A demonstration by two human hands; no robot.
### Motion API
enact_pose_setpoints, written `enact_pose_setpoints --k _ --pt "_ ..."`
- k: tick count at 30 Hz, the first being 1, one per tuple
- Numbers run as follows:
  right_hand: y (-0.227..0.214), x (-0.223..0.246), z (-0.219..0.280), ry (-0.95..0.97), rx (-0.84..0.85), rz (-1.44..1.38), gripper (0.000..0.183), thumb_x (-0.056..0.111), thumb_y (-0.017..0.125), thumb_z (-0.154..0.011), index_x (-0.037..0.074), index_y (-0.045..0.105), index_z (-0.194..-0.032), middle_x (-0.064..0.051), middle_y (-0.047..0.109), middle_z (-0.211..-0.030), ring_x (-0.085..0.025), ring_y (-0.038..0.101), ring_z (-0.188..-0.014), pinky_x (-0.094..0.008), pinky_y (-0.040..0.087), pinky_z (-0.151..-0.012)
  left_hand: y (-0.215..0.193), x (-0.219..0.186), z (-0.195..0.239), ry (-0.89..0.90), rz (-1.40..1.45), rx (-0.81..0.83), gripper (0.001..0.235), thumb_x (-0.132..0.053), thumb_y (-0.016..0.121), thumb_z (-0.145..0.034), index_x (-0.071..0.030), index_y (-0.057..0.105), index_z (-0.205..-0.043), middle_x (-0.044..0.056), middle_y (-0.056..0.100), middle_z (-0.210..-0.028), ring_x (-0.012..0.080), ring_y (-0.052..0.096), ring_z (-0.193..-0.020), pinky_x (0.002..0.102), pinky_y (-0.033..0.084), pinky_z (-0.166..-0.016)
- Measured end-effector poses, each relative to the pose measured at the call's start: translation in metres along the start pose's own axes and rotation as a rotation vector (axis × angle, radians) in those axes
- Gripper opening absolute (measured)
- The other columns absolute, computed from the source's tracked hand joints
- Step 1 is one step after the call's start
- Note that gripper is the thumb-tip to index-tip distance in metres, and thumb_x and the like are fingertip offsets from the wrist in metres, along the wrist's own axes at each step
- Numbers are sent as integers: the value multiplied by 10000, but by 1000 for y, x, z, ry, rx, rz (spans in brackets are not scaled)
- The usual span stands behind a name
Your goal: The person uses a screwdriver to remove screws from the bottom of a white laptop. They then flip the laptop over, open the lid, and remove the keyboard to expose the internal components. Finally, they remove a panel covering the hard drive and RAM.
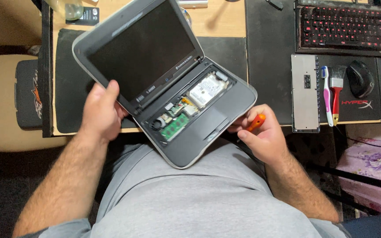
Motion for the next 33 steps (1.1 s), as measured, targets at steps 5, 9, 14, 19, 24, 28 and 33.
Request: enact_pose_setpoints --k 5,9,14,19,24,28,33 --pt "7 37 -23 -208 29 -30 537 22 835 -809 67 365 -1064 -68 469 -981 -205 685 -987 -304 643 -894 31 26 73 -244 218 80 338 -159 514 -1030 144 599 -1155 405 678 -1088 461 722 -925 596 600 -843" --pt "4 68 -31 -263 16 152 529 52 790 -815 113 328 -1064 -222 512 -1352 -256 633 -1187 -311 601 -948 15 68 97 -274 341 411 473 -243 509 -979 10 594 -1369 295 698 -1274 406 680 -1167 598 494 -1076" --pt "4 65 -24 -253 67 100 592 -33 768 -751 100 296 -1082 -372 412 -1547 -404 591 -1324 -364 620 -945 -9 12 70 -76 299 299 507 -353 345 -1049 -53 528 -1415 280 696 -1249 423 713 -1094 622 610 -889" --pt "38 91 -20 -443 94 194 630 121 819 -737 138 300 -1094 -365 320 -1603 -420 440 -1465 -420 552 -1084 -10 18 67 -267 -240 239 249 -204 463 -1038 -2 601 -1088 310 743 -786 311 729 -539 341 613 -450" --pt "15 99 -25 -574 -129 404 531 128 771 -823 150 315 -1095 -305 481 -1394 -371 510 -1405 -431 491 -1137 35 13 78 -314 -844 461 309 -325 503 -1017 -103 621 -837 91 722 -656 196 620 -556 320 463 -545" --pt "-16 109 -36 -583 -312 540 452 -114 626 -868 114 323 -1114 -361 570 -1248 -386 602 -1221 -427 472 -1106 79 -16 88 -303 -1329 635 356 -434 458 -1011 -128 635 -976 65 749 -1047 271 683 -971 416 476 -820" --pt "-71 108 -64 -487 -306 513 484 -132 701 -905 139 357 -1111 -259 592 -1171 -297 633 -1163 -362 519 -1040 120 -23 99 -304 -1415 796 353 -481 484 -969 -169 649 -954 39 741 -995 270 669 -929 428 475 -775"
Point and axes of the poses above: each hand's wrist, its own z-axis away from the middle knuckle, its own y-axis out of the palm, x = y × z, the point moved 7 cm from there along -z, towards the middle knuckle
